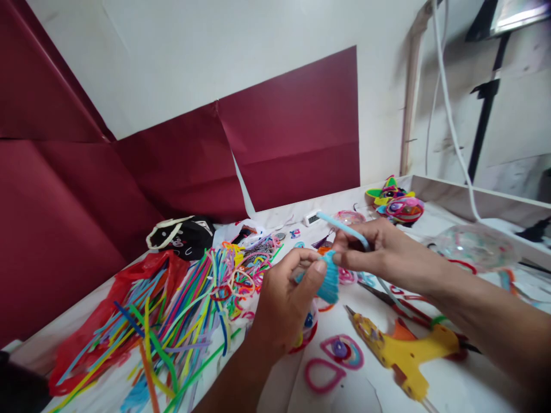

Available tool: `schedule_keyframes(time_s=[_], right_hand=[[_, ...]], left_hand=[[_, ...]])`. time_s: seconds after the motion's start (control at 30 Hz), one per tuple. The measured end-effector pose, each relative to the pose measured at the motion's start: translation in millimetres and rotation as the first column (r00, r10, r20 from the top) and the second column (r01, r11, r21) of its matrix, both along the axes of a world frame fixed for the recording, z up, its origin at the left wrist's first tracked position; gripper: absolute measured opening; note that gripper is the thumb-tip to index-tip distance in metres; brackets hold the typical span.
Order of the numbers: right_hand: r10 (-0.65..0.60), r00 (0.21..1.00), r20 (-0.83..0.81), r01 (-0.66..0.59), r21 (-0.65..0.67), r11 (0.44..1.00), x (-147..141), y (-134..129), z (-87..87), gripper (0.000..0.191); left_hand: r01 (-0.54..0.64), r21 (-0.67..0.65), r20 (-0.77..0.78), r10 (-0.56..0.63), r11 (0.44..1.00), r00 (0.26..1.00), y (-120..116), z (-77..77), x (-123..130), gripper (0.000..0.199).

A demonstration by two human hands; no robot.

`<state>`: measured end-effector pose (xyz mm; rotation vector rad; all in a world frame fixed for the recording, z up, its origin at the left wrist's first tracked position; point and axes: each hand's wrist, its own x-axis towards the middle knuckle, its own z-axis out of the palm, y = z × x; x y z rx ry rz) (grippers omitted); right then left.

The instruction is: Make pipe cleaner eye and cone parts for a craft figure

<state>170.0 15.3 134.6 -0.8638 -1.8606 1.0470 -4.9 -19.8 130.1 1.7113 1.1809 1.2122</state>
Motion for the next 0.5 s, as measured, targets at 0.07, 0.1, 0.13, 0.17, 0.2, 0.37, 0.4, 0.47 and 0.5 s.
schedule_keyframes(time_s=[0.07,0.1,0.13,0.17,0.2,0.37,0.4,0.47,0.5], right_hand=[[-0.038,0.999,-0.012,0.038,0.027,0.999,3.2,1.7,3.1,0.014],[-0.045,0.999,-0.019,0.046,0.035,0.998,4.3,2.5,4.2,0.017],[-0.047,0.999,-0.027,0.048,0.039,0.998,5.2,3.2,5.0,0.019],[-0.043,0.999,-0.033,0.044,0.041,0.998,5.8,3.9,5.4,0.021],[-0.038,0.999,-0.035,0.040,0.042,0.998,6.4,4.5,5.5,0.021],[-0.077,0.996,-0.039,0.078,0.026,0.997,8.4,7.1,5.4,0.025],[-0.089,0.995,-0.042,0.090,0.022,0.996,8.5,7.5,5.6,0.026],[-0.093,0.995,-0.042,0.094,0.018,0.995,7.8,8.1,6.2,0.028],[-0.090,0.995,-0.042,0.090,0.016,0.996,7.0,8.4,6.5,0.028]], left_hand=[[0.039,-0.071,0.050,-0.036,0.997,0.998,1.1,1.7,-0.8,0.019],[0.045,-0.102,0.069,-0.038,0.994,0.997,1.5,1.8,-0.7,0.019],[0.044,-0.124,0.080,-0.034,0.991,0.996,1.9,1.6,-0.4,0.018],[0.040,-0.137,0.082,-0.029,0.990,0.996,2.2,1.1,0.3,0.017],[0.029,-0.137,0.084,-0.017,0.990,0.996,2.5,0.5,1.1,0.016],[-0.032,-0.132,0.170,0.054,0.991,0.984,3.8,-0.5,3.2,0.018],[-0.033,-0.138,0.191,0.060,0.990,0.980,4.2,-0.2,3.1,0.020],[-0.027,-0.152,0.229,0.062,0.988,0.971,5.1,0.4,2.9,0.021],[-0.022,-0.160,0.242,0.061,0.987,0.968,5.6,0.4,2.8,0.022]])
